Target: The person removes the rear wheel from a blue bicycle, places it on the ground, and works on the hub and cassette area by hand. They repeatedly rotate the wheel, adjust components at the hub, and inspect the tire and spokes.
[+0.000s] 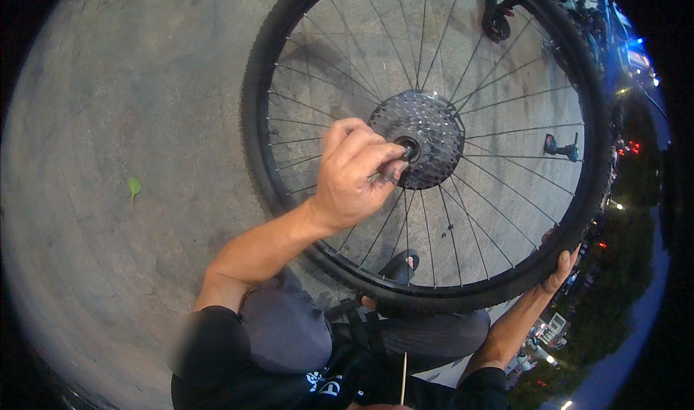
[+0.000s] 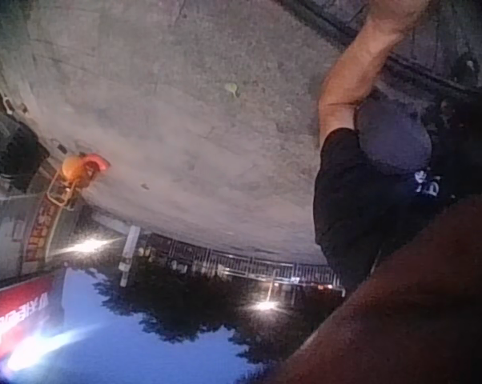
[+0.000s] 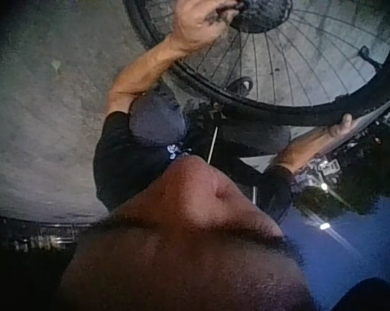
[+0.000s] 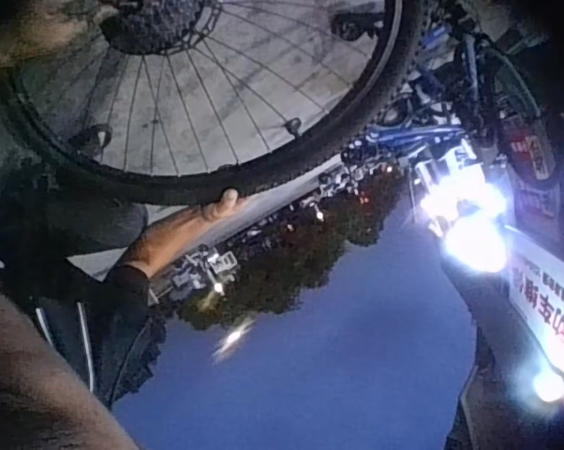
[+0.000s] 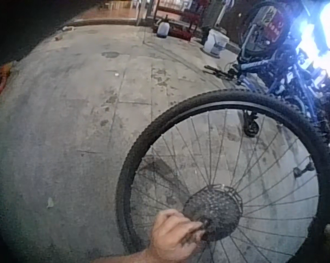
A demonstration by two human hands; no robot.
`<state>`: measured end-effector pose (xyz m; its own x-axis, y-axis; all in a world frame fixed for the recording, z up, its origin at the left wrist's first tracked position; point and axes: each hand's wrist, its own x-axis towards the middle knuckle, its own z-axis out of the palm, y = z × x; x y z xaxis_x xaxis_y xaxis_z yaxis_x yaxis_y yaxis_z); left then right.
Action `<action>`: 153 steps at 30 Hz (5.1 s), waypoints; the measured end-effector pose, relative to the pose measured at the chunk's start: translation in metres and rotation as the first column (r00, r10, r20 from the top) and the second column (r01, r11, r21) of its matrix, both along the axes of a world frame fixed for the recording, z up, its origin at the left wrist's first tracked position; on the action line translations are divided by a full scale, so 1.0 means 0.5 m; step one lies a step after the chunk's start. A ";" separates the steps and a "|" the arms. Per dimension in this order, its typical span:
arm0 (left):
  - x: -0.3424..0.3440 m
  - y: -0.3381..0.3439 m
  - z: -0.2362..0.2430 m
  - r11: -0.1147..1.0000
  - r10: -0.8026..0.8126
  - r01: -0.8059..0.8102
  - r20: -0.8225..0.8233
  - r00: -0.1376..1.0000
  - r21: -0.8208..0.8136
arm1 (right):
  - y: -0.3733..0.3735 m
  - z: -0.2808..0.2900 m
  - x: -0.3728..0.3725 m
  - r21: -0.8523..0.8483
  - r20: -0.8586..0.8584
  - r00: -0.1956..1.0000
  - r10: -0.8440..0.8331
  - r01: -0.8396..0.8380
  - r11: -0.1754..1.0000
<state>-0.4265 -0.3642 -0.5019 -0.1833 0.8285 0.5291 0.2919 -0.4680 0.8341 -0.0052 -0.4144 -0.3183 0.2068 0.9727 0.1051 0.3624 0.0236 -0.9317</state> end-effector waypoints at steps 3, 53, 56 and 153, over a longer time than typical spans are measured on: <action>0.002 0.000 -0.002 1.000 -0.007 0.007 0.011 1.000 -0.011 | 0.000 0.002 0.002 0.005 0.003 1.000 0.008 -0.008 1.000; 0.104 -0.170 -0.027 0.868 -0.477 0.484 0.084 0.875 -0.109 | 0.003 -0.002 0.008 -0.004 -0.028 0.999 0.021 -0.021 1.000; 0.106 -0.174 -0.024 0.864 -0.485 0.492 0.083 0.870 -0.105 | 0.001 -0.002 0.012 -0.009 -0.050 0.999 0.008 -0.008 1.000; 0.167 -0.012 0.664 0.779 -0.427 0.535 0.349 0.834 -0.326 | -0.288 0.180 0.024 0.195 0.281 -0.350 0.894 -0.891 -0.410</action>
<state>-0.3429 -0.3701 -0.1698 0.2206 0.9666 0.1304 -0.1178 -0.1063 0.9873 0.0067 -0.5582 -0.2283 -0.9087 -0.2334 0.3462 -0.4173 0.4839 -0.7692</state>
